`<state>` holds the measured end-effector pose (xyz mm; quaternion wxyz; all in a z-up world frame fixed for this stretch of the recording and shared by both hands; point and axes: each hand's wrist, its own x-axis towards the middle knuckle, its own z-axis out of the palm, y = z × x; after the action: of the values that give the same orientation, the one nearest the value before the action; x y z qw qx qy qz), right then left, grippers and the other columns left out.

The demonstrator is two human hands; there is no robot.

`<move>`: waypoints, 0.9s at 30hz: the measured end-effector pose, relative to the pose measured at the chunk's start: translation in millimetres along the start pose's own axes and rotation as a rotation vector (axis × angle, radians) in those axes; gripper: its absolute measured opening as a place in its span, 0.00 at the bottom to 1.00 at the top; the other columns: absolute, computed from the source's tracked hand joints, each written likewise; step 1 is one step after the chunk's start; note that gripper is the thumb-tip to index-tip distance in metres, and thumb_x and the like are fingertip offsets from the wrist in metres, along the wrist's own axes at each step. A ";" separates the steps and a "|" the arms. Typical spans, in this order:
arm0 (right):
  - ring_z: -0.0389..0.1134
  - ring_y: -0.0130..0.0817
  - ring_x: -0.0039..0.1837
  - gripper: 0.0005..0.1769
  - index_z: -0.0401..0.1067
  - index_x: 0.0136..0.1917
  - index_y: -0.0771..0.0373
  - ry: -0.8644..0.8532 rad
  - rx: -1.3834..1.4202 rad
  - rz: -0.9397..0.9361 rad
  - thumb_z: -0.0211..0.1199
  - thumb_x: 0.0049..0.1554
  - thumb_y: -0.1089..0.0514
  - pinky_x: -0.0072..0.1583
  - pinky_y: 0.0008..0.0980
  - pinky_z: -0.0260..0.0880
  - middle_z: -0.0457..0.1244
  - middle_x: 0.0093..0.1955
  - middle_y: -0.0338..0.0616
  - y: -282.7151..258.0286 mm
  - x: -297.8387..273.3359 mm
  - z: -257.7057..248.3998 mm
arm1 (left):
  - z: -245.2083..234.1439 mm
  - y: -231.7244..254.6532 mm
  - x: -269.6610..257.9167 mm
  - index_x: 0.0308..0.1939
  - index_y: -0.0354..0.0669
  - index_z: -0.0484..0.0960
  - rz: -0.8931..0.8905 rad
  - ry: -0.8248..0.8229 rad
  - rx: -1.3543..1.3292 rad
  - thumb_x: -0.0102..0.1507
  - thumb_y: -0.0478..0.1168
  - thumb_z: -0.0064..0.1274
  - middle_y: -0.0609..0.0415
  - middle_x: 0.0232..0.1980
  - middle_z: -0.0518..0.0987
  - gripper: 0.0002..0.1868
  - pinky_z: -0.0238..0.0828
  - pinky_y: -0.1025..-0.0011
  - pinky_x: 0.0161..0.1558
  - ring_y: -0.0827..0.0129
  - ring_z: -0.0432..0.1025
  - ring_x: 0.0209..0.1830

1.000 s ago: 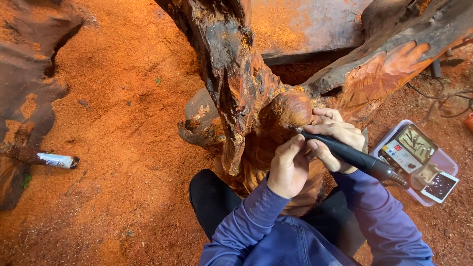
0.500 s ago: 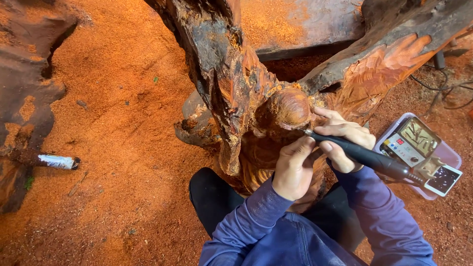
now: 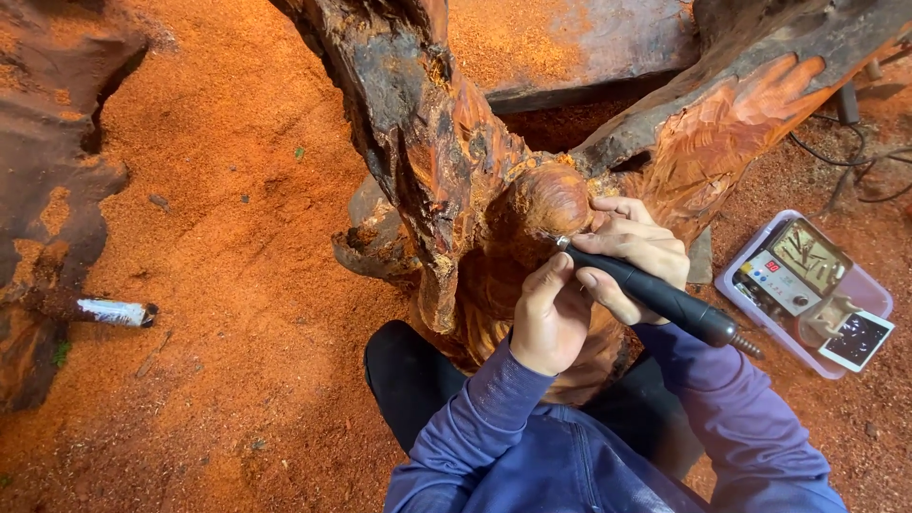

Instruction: Using a handheld rotary carving tool to refine intricate details on a large wooden sculpture of a figure.

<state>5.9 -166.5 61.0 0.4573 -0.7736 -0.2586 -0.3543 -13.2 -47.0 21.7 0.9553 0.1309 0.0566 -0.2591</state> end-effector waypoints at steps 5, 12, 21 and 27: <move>0.69 0.37 0.32 0.14 0.77 0.45 0.78 -0.016 0.008 0.011 0.66 0.54 0.60 0.66 0.60 0.67 0.64 0.28 0.48 -0.4 -0.6 -3.6 | -1.7 -0.3 1.0 0.38 0.42 0.85 0.007 -0.012 0.032 0.71 0.37 0.47 0.55 0.39 0.81 0.12 0.69 0.70 0.55 0.71 0.72 0.46; 0.62 0.28 0.29 0.20 0.73 0.46 0.80 0.046 0.212 0.131 0.59 0.58 0.55 0.66 0.68 0.68 0.60 0.24 0.43 13.1 -36.6 -37.9 | 8.3 -44.8 -10.5 0.43 0.44 0.88 0.016 0.054 0.173 0.70 0.40 0.53 0.58 0.43 0.84 0.08 0.71 0.65 0.59 0.74 0.74 0.49; 0.65 0.30 0.32 0.16 0.74 0.47 0.80 -0.025 0.379 0.138 0.61 0.56 0.60 0.68 0.71 0.63 0.63 0.27 0.48 30.6 -14.1 -31.4 | 8.7 -40.4 7.4 0.46 0.52 0.87 0.166 0.066 0.263 0.71 0.45 0.51 0.58 0.49 0.83 0.09 0.62 0.53 0.66 0.66 0.71 0.55; 0.69 0.32 0.31 0.14 0.75 0.46 0.81 -0.129 0.358 0.171 0.61 0.56 0.63 0.68 0.64 0.66 0.66 0.24 0.45 37.5 -3.2 -37.7 | 17.8 -37.4 9.5 0.44 0.49 0.87 0.177 0.117 0.219 0.70 0.44 0.52 0.59 0.47 0.82 0.09 0.63 0.58 0.64 0.70 0.70 0.54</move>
<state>19.4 -217.2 51.3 0.5983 -0.7204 -0.2794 -0.2123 -23.3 -87.6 28.8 0.9494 0.2536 0.0718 -0.1705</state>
